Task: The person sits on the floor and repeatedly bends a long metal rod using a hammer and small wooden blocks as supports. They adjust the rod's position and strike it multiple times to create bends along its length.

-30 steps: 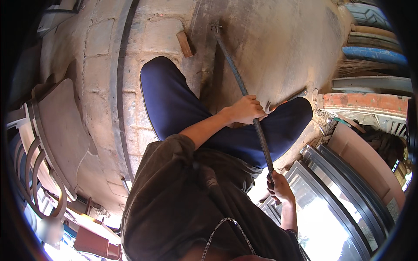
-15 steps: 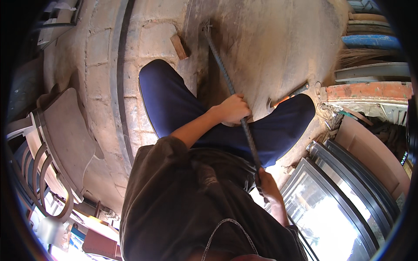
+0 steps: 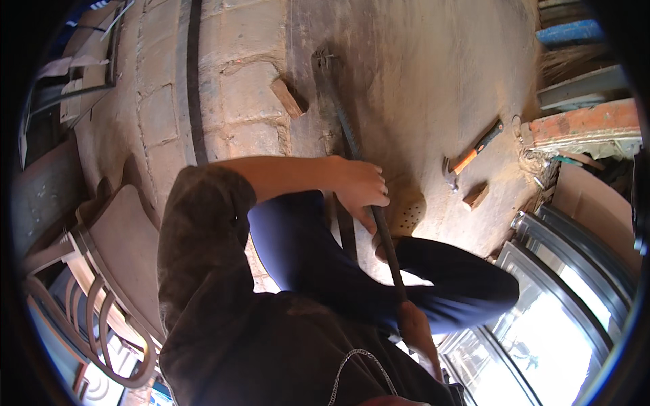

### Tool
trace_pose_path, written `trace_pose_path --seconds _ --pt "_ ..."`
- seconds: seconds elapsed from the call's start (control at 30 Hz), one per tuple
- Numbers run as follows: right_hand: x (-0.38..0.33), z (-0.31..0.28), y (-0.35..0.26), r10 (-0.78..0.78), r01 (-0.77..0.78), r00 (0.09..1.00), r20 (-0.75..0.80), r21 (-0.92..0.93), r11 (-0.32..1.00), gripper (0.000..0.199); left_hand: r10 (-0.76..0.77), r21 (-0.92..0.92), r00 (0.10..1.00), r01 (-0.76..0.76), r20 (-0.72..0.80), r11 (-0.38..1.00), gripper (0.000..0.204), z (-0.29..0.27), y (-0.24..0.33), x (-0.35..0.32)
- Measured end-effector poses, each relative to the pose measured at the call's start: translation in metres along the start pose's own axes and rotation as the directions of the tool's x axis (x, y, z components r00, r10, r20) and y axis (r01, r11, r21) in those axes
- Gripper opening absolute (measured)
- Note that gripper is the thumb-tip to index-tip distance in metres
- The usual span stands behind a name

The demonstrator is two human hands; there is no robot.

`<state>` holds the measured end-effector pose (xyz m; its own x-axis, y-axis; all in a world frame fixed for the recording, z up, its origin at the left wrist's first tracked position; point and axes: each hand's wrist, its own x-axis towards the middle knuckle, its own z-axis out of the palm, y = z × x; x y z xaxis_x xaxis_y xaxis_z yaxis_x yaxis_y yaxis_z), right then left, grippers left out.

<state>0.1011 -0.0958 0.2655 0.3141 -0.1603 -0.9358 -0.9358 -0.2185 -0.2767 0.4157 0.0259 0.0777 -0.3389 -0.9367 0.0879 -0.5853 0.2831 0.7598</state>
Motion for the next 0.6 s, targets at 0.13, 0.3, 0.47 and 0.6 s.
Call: trace_pose_path --seconds 0.13,0.3,0.47,0.6 --pt "0.014 0.004 0.021 0.125 -0.136 0.99 0.058 0.241 0.961 0.031 -0.125 -0.01 0.977 0.129 0.173 0.992 0.076 -0.008 -0.027 0.002" --pt "0.072 0.07 0.1 -0.033 0.054 0.99 -0.139 0.151 0.987 0.058 -0.115 0.115 0.99 0.105 0.083 0.988 0.078 0.043 -0.043 -0.007" --pt "0.108 0.117 0.095 -0.138 0.141 0.967 -0.217 0.0 0.99 0.072 -0.079 0.163 0.99 0.097 -0.115 0.982 0.078 0.088 -0.051 -0.032" --pt "0.132 0.1 0.108 -0.301 0.272 0.9 -0.314 -0.133 0.953 0.066 -0.161 0.217 0.972 0.197 -0.172 0.956 0.078 0.093 -0.049 -0.039"
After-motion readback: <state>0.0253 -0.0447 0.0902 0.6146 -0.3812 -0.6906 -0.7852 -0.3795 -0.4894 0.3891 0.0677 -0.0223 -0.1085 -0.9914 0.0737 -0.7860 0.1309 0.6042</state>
